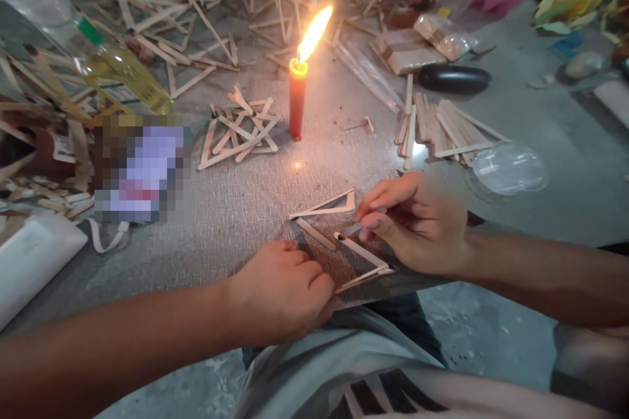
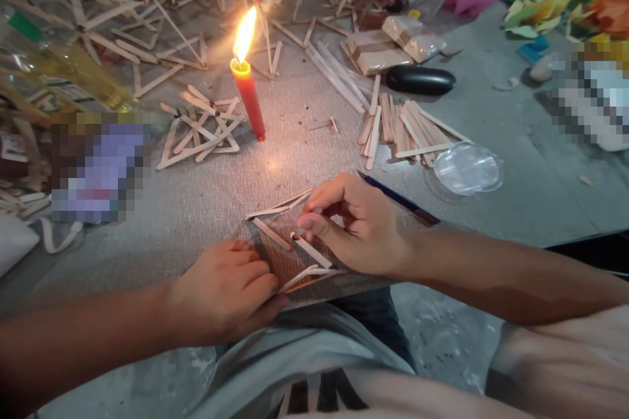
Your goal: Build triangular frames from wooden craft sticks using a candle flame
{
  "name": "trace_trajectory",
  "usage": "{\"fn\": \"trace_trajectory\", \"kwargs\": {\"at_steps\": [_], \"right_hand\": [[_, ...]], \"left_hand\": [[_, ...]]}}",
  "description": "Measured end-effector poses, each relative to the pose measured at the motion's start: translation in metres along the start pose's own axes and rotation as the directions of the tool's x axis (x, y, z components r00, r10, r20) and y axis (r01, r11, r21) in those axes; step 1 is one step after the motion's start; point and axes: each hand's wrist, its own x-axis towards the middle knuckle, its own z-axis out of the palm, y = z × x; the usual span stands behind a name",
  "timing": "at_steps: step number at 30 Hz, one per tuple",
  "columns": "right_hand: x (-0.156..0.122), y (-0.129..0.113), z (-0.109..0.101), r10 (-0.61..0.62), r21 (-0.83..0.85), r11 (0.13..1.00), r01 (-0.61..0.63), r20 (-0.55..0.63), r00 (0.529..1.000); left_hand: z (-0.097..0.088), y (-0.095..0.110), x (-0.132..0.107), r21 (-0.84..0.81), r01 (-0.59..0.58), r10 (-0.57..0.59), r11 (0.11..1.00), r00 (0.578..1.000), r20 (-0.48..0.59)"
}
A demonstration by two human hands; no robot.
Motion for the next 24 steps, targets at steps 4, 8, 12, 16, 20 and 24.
{"fn": "trace_trajectory", "kwargs": {"at_steps": [4, 8, 12, 16, 20, 24], "right_hand": [[-0.004, 0.005, -0.002, 0.016, -0.065, 0.998, -0.017, -0.020, 1.000], [-0.007, 0.008, -0.005, -0.009, -0.115, 0.993, 0.007, -0.013, 1.000], [-0.002, 0.004, -0.007, -0.060, -0.206, 0.976, 0.065, 0.030, 0.998], [0.004, -0.004, -0.008, -0.118, -0.295, 0.946, 0.135, 0.075, 0.990], [0.008, -0.008, -0.009, -0.159, -0.312, 0.931, 0.189, 0.120, 0.980], [0.011, -0.010, -0.011, -0.183, -0.289, 0.930, 0.227, 0.170, 0.968]], "left_hand": [[0.001, 0.000, 0.000, -0.035, 0.014, -0.013, 0.999, 1.000, 0.013], [0.001, 0.000, 0.002, -0.063, 0.042, -0.040, 0.997, 0.999, 0.031], [0.000, 0.001, 0.003, -0.072, 0.049, -0.045, 0.996, 0.998, 0.051], [-0.001, 0.001, 0.003, -0.080, 0.059, -0.054, 0.995, 0.996, 0.066], [-0.002, 0.000, 0.005, -0.110, 0.074, -0.064, 0.991, 0.993, 0.097], [-0.002, 0.000, 0.006, -0.123, 0.076, -0.063, 0.989, 0.993, 0.100]]}}
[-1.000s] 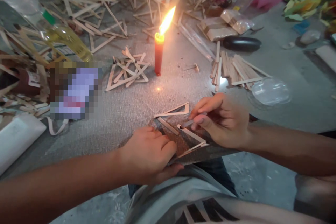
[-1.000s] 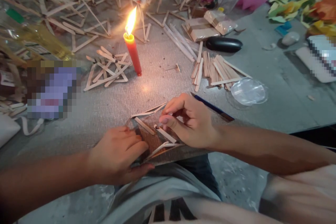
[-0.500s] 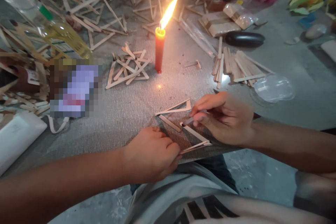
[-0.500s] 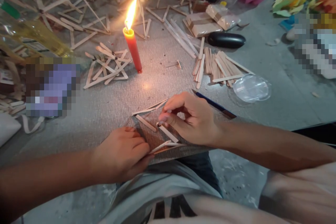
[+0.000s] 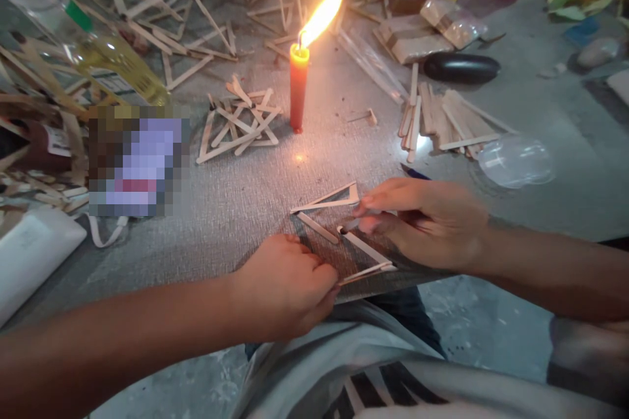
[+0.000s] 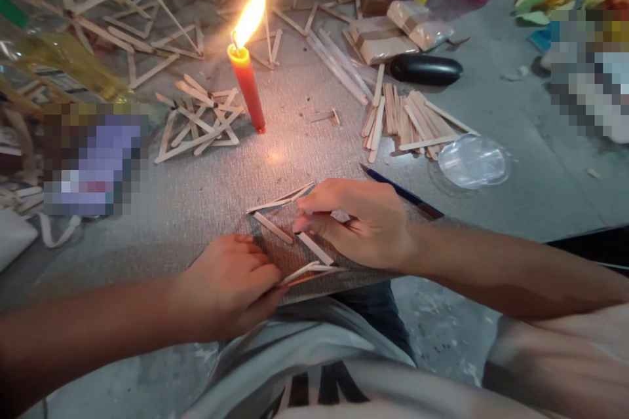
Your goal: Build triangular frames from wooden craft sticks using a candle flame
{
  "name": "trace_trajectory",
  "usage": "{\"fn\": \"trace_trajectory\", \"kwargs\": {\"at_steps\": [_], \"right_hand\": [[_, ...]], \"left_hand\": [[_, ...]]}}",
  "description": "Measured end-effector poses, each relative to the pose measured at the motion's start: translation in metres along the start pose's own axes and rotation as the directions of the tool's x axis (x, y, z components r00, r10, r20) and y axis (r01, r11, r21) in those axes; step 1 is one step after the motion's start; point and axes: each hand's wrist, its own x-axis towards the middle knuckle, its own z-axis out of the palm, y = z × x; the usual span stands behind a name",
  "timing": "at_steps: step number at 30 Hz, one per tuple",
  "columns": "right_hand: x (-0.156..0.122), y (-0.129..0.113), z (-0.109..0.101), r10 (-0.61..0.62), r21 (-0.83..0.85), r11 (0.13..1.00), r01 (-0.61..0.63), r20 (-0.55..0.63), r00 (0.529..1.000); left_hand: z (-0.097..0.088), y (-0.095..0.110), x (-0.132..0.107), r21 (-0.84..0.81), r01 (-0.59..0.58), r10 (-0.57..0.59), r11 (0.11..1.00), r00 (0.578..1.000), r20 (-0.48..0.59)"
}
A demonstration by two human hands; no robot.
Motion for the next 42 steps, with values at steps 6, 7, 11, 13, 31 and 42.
{"fn": "trace_trajectory", "kwargs": {"at_steps": [6, 7, 11, 13, 31, 42], "right_hand": [[0.006, -0.003, -0.007, -0.038, 0.010, 0.999, 0.037, 0.092, 0.995], [0.007, -0.003, -0.008, -0.040, 0.007, 0.999, 0.040, 0.098, 0.994], [0.007, -0.004, -0.012, -0.105, -0.059, 0.992, 0.114, 0.142, 0.984], [0.007, -0.003, -0.013, -0.164, -0.093, 0.979, 0.180, 0.153, 0.975], [0.003, 0.005, -0.015, -0.178, -0.121, 0.969, 0.213, 0.254, 0.951], [0.008, 0.007, -0.014, -0.259, -0.119, 0.948, 0.295, 0.250, 0.933]], "left_hand": [[0.000, 0.000, -0.001, 0.023, -0.004, 0.005, 1.000, 1.000, -0.030], [0.000, 0.000, -0.001, 0.025, -0.004, 0.005, 1.000, 1.000, -0.027], [-0.001, 0.001, -0.001, 0.021, -0.001, 0.001, 1.000, 1.000, -0.002], [-0.001, 0.001, -0.001, 0.017, 0.004, -0.004, 1.000, 1.000, 0.015], [-0.003, -0.001, -0.001, 0.005, 0.011, -0.011, 1.000, 0.999, 0.052], [-0.005, 0.000, 0.000, -0.002, 0.033, -0.033, 0.999, 0.997, 0.064]]}}
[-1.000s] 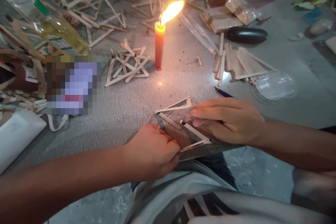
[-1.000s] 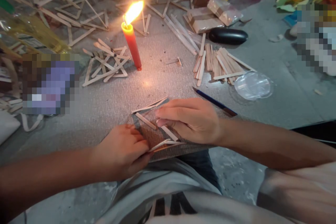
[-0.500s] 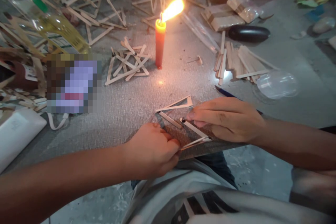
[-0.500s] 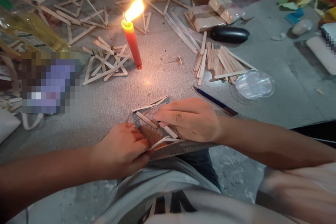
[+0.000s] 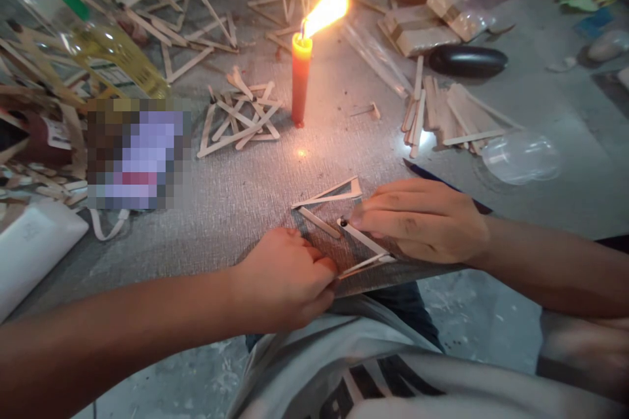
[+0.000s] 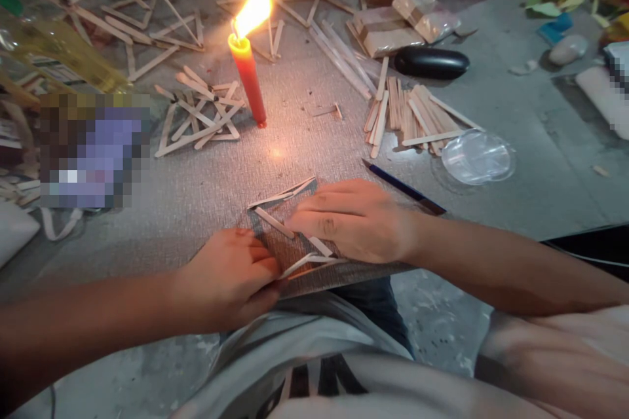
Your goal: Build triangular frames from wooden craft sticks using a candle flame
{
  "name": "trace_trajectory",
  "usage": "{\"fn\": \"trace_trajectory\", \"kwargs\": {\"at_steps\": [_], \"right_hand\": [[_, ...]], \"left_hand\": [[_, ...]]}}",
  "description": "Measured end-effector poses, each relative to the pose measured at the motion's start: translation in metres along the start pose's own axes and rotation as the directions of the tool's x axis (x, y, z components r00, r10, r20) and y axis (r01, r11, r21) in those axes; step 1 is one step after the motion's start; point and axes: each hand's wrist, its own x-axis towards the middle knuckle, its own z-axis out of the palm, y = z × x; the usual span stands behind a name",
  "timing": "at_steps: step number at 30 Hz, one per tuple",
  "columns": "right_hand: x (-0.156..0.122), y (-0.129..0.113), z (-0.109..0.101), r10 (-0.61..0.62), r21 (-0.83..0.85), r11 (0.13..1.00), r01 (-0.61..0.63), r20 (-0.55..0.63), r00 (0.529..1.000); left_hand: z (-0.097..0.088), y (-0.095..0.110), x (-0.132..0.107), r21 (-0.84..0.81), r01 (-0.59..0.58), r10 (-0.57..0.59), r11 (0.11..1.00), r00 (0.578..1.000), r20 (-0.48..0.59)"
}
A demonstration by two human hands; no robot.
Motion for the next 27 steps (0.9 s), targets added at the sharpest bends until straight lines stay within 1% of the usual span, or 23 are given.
{"fn": "trace_trajectory", "kwargs": {"at_steps": [4, 8, 13, 20, 22, 24, 26, 27], "right_hand": [[0.002, 0.001, -0.001, -0.017, -0.006, 1.000, 0.017, 0.014, 1.000], [0.005, 0.002, -0.001, -0.073, -0.026, 0.997, 0.073, 0.017, 0.997], [0.005, 0.001, -0.001, -0.068, -0.039, 0.997, 0.069, 0.032, 0.997], [0.002, -0.001, 0.000, -0.110, -0.186, 0.977, 0.109, 0.003, 0.994], [0.002, -0.001, 0.000, -0.126, -0.215, 0.969, 0.118, -0.026, 0.992], [0.003, -0.003, -0.002, -0.135, -0.232, 0.967, 0.110, -0.096, 0.986], [0.002, -0.007, -0.006, -0.099, -0.222, 0.973, 0.063, -0.154, 0.983], [0.001, -0.010, -0.008, -0.054, -0.200, 0.980, 0.019, -0.169, 0.984]], "left_hand": [[0.000, 0.000, 0.000, 0.000, 0.003, -0.003, 1.000, 1.000, 0.007], [0.000, 0.000, 0.001, 0.001, 0.000, 0.000, 1.000, 1.000, -0.001], [0.000, 0.000, 0.001, 0.015, -0.006, 0.006, 1.000, 1.000, -0.010], [0.001, 0.000, 0.001, 0.020, 0.003, -0.004, 1.000, 1.000, 0.013], [0.001, 0.000, 0.001, 0.013, 0.000, -0.001, 1.000, 1.000, 0.003], [0.000, 0.000, 0.001, -0.001, -0.003, 0.003, 1.000, 1.000, -0.012], [-0.001, -0.001, 0.002, -0.016, -0.009, 0.008, 1.000, 1.000, -0.026], [-0.001, -0.001, 0.002, -0.020, -0.010, 0.010, 1.000, 0.999, -0.032]]}}
